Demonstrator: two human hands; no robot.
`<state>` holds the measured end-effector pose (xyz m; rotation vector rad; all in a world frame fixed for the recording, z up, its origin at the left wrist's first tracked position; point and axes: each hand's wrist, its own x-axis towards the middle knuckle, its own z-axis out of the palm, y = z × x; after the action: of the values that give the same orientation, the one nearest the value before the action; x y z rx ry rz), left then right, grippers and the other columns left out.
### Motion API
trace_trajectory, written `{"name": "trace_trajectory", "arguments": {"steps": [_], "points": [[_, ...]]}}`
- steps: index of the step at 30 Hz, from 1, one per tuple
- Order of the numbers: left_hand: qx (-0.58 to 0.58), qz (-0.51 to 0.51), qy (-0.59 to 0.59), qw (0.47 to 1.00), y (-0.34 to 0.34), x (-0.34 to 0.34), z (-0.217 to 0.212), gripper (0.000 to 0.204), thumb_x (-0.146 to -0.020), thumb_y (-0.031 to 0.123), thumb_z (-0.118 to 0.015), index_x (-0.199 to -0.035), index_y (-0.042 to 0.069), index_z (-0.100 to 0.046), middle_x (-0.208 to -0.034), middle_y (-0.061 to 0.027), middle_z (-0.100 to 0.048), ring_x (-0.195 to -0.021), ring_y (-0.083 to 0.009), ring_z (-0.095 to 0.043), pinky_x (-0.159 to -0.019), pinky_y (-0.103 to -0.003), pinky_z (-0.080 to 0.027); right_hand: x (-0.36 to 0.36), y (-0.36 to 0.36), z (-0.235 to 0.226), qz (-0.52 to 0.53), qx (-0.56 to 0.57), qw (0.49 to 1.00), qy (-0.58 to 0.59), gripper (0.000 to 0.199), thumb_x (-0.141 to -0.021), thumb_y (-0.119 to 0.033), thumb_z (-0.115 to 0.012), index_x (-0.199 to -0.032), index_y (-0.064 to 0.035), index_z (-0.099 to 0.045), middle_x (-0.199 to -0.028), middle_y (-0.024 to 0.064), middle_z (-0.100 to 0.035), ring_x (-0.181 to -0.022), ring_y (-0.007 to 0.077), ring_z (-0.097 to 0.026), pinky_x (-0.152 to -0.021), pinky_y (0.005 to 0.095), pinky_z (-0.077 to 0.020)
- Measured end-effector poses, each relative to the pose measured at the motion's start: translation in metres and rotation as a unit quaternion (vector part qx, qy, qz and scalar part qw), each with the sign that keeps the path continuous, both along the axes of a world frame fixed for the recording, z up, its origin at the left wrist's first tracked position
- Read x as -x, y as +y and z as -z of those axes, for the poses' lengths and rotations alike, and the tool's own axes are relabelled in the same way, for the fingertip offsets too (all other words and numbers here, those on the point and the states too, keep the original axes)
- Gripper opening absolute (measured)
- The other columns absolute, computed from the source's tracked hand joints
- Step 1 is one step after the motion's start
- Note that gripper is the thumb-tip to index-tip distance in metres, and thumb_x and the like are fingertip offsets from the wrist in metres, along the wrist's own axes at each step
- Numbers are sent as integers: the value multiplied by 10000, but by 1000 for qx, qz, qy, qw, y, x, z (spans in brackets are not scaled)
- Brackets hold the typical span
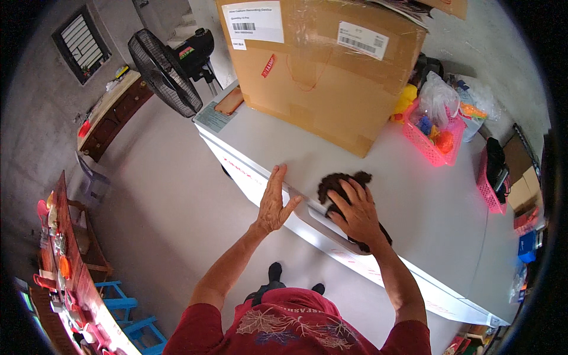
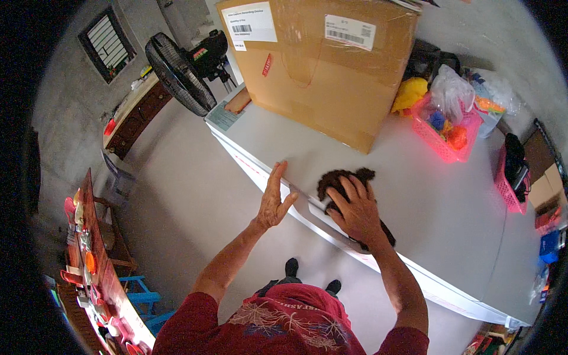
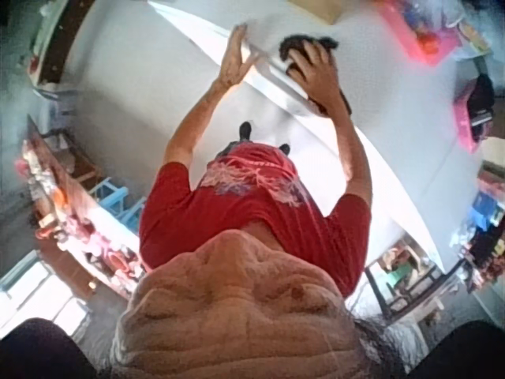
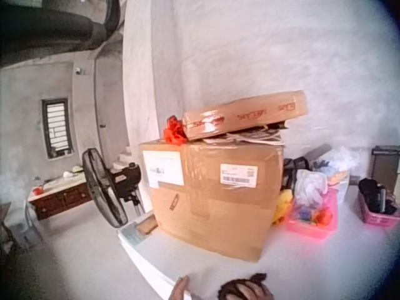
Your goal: The person wipes the top surface of a white chest freezer with a dark cloth, moving items like a pink basket and boxes aside to reach the full area. They then wipe the front panel of the freezer, including the red logo, repeatedly with the cloth.
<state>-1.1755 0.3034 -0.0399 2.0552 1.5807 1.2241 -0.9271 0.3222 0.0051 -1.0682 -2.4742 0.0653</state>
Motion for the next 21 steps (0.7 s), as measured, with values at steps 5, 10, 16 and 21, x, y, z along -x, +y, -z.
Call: {"name": "trace_trajectory", "arguments": {"steps": [5, 10, 16, 21], "points": [[8, -28, -38, 999, -30, 22, 15, 684, -913, 387, -572, -1394, -13, -295, -1365, -245, -379, -1292, -390, -354, -1071, -443, -309, 94, 48, 6, -63, -25, 997, 40, 480, -732, -255, -702, -1189, -173, -579, -1276, 134, -469, -1222, 334, -403, -1010, 523, -321], [133, -28, -86, 987, -67, 59, 59, 370, -866, 126, -637, -1191, 17, -496, -1188, -191, -515, -1120, -361, -509, -932, -412, -442, 185, 76, 9, -111, -53, 992, 13, 360, -806, -160, -612, -1162, -210, -612, -1300, 98, -462, -1244, 308, -390, -1017, 476, -330], [190, -15, -116, 975, -86, 93, 92, 188, -877, 60, -612, -1063, 73, -593, -1135, -100, -564, -1031, -230, -567, -822, -350, -501, 269, 106, 51, -86, -311, 947, -11, 240, -744, -216, -579, -894, -79, -706, -1154, 55, -518, -1051, 271, -439, -842, 461, -409], [164, -13, -93, 982, -73, 97, 60, 164, -873, 65, -610, -1037, 64, -600, -1121, -96, -577, -1013, -225, -569, -758, -329, -477, 231, 90, 48, -99, -175, 976, 89, 212, -779, -271, -609, -978, -203, -630, -995, 32, -519, -1038, 249, -454, -847, 424, -408]]}}
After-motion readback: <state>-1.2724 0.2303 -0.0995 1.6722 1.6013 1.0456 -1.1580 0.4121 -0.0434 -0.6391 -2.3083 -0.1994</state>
